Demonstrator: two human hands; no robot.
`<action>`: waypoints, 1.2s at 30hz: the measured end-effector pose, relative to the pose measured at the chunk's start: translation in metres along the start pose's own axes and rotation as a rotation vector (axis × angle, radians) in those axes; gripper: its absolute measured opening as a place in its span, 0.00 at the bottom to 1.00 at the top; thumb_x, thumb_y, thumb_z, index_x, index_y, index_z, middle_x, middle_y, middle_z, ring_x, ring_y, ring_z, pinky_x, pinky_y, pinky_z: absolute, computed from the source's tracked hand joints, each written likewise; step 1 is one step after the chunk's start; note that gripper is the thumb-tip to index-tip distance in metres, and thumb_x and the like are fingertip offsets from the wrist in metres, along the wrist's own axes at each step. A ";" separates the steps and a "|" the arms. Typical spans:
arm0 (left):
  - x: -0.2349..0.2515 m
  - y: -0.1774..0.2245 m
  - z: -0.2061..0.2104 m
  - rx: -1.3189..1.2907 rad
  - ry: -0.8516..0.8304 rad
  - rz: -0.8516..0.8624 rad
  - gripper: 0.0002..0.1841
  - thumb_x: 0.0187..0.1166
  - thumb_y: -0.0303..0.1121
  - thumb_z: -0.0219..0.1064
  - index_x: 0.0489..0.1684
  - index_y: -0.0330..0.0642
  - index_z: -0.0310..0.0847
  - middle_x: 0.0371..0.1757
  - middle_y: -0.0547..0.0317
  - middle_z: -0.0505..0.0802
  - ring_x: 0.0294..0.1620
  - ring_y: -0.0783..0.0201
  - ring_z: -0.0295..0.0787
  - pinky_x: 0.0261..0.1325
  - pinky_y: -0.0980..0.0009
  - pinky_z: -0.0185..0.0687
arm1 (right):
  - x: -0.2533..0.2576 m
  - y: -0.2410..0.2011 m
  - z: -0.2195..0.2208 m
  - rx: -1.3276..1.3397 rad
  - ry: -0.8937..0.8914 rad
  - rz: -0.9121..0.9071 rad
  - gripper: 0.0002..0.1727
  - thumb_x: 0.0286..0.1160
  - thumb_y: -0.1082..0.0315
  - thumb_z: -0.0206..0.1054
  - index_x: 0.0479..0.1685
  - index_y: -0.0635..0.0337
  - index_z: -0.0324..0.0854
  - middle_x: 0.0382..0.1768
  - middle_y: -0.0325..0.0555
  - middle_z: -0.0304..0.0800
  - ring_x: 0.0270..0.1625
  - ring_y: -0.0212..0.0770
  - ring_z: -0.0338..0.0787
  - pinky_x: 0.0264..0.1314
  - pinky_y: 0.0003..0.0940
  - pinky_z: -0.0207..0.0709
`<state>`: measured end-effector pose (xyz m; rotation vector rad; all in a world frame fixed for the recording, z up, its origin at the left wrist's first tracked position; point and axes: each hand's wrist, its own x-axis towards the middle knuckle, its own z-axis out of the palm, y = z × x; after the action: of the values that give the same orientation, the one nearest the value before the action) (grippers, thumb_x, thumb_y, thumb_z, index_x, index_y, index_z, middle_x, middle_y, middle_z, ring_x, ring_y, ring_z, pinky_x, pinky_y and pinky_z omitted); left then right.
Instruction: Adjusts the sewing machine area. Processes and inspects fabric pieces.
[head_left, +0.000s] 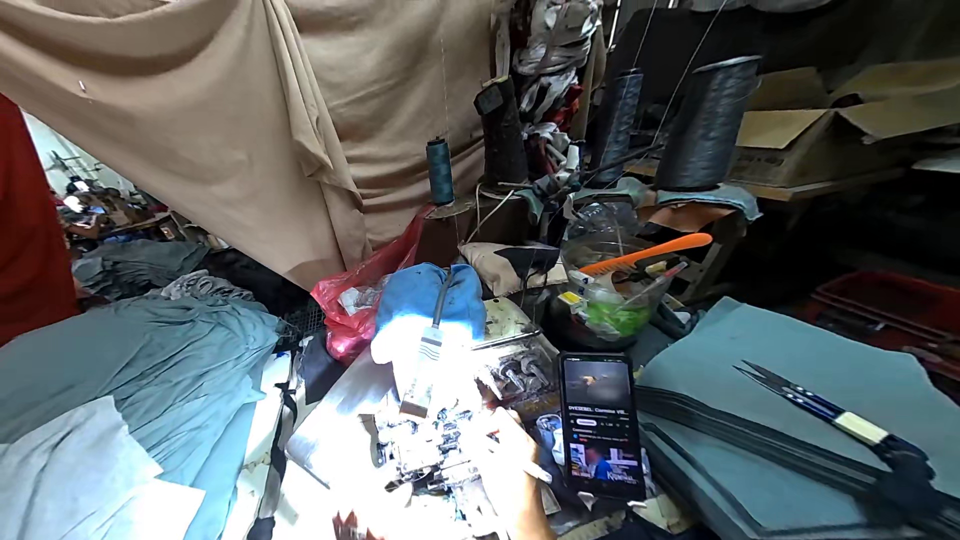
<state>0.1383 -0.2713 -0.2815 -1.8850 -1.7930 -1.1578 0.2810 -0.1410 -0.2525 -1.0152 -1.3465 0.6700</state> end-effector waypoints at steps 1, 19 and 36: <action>0.014 0.000 0.001 0.026 -0.003 -0.015 0.30 0.68 0.52 0.74 0.59 0.35 0.86 0.61 0.31 0.90 0.66 0.34 0.83 0.76 0.36 0.63 | 0.000 0.000 0.001 -0.007 0.004 0.004 0.08 0.53 0.74 0.75 0.31 0.70 0.87 0.30 0.48 0.89 0.36 0.29 0.88 0.42 0.22 0.82; 0.061 -0.009 0.019 0.158 -0.129 -0.172 0.43 0.62 0.64 0.72 0.67 0.33 0.84 0.75 0.29 0.82 0.78 0.25 0.73 0.79 0.28 0.58 | 0.000 -0.009 0.001 -0.046 0.013 0.078 0.08 0.57 0.73 0.76 0.32 0.68 0.86 0.32 0.47 0.88 0.38 0.31 0.88 0.45 0.25 0.81; 0.103 -0.010 0.027 0.067 0.179 -0.019 0.11 0.68 0.35 0.71 0.30 0.35 0.94 0.30 0.50 0.96 0.32 0.56 0.97 0.39 0.59 0.92 | -0.007 -0.002 -0.011 0.098 -0.008 0.141 0.06 0.60 0.76 0.75 0.32 0.66 0.82 0.28 0.39 0.87 0.32 0.22 0.87 0.38 0.16 0.82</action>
<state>0.1278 -0.1794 -0.2288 -1.6742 -1.7340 -1.2158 0.2906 -0.1507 -0.2529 -1.0354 -1.2446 0.8381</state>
